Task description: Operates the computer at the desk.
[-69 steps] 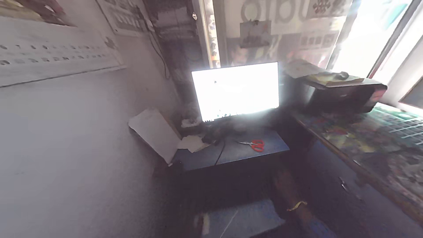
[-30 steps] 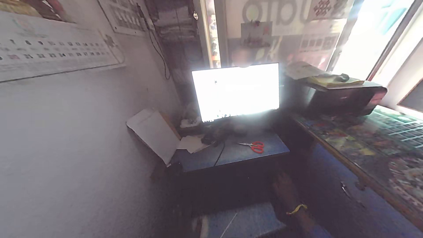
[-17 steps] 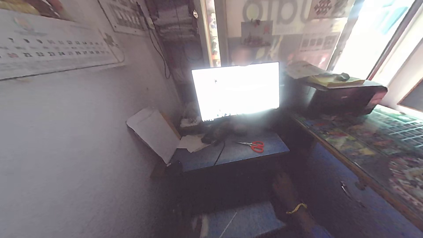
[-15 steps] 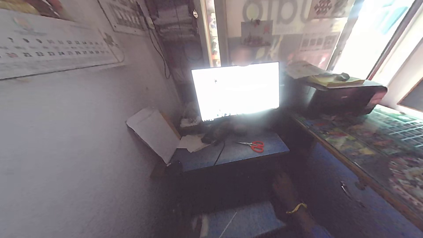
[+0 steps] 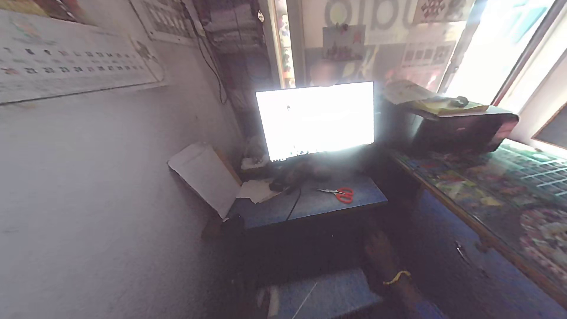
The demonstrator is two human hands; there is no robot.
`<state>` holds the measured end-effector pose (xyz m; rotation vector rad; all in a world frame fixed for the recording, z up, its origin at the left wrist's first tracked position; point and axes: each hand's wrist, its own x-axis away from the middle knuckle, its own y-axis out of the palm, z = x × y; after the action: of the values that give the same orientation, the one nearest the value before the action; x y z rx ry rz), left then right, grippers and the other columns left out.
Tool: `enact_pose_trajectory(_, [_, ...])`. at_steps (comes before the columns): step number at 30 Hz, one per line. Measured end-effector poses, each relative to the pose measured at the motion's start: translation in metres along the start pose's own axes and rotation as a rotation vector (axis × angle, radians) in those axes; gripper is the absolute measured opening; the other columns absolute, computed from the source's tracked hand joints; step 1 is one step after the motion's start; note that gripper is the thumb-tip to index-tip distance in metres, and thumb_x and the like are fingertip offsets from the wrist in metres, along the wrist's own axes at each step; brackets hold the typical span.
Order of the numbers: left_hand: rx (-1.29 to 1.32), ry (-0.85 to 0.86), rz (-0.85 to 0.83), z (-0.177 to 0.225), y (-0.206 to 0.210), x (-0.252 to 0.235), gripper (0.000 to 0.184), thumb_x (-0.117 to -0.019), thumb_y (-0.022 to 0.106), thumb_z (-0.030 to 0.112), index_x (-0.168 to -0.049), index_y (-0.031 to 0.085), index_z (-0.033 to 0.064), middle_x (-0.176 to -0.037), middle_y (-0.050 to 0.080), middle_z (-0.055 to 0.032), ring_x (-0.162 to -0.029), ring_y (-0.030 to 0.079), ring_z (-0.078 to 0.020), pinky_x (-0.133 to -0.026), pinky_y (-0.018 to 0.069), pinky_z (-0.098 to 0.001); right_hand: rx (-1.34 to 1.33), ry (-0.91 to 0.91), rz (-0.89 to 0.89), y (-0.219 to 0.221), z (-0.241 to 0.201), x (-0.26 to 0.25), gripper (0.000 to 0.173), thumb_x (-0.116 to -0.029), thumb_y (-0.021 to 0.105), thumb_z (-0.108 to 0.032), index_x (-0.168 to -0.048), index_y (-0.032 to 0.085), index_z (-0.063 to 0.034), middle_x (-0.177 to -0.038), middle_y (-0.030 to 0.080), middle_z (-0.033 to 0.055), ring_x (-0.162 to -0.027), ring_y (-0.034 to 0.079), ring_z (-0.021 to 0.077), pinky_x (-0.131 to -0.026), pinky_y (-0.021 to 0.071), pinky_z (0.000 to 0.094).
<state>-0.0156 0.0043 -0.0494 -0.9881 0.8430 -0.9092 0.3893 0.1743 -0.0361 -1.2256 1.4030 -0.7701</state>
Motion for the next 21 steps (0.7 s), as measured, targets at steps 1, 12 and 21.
enact_pose_trajectory(1, [0.004, -0.005, -0.001, 0.000, 0.000, 0.000, 0.078, -0.0980, 0.051, 0.058, -0.158, 0.037, 0.0107, -0.168, 0.018, -0.0252, -0.156, 0.015, -0.0443, -0.125, 0.0166, -0.0573, -0.002, 0.004, -0.009, -0.001, -0.001, 0.000, 0.050, -0.1002, 0.053, -0.033, -0.143, 0.059, -0.0077, -0.149, 0.054, 0.0187, -0.137, 0.053, 0.0350, -0.113, 0.0456, 0.0481])
enact_pose_trajectory(12, [0.027, 0.005, 0.004, -0.003, 0.003, -0.003, 0.080, -0.0973, 0.050, 0.059, -0.160, 0.033, 0.0127, -0.168, 0.016, -0.0250, -0.156, 0.012, -0.0441, -0.126, 0.0149, -0.0572, -0.010, 0.012, -0.055, -0.005, -0.004, -0.003, 0.050, -0.1013, 0.051, -0.036, -0.143, 0.059, -0.0082, -0.149, 0.054, 0.0196, -0.139, 0.051, 0.0349, -0.116, 0.0424, 0.0477])
enact_pose_trajectory(21, [-0.019, -0.013, -0.026, 0.005, -0.007, -0.002, 0.078, -0.0975, 0.053, 0.056, -0.159, 0.036, 0.0117, -0.167, 0.018, -0.0255, -0.155, 0.015, -0.0445, -0.125, 0.0180, -0.0567, -0.014, -0.009, -0.006, -0.003, -0.003, -0.001, 0.049, -0.1000, 0.053, -0.034, -0.141, 0.061, -0.0095, -0.148, 0.055, 0.0186, -0.138, 0.052, 0.0344, -0.114, 0.0438, 0.0476])
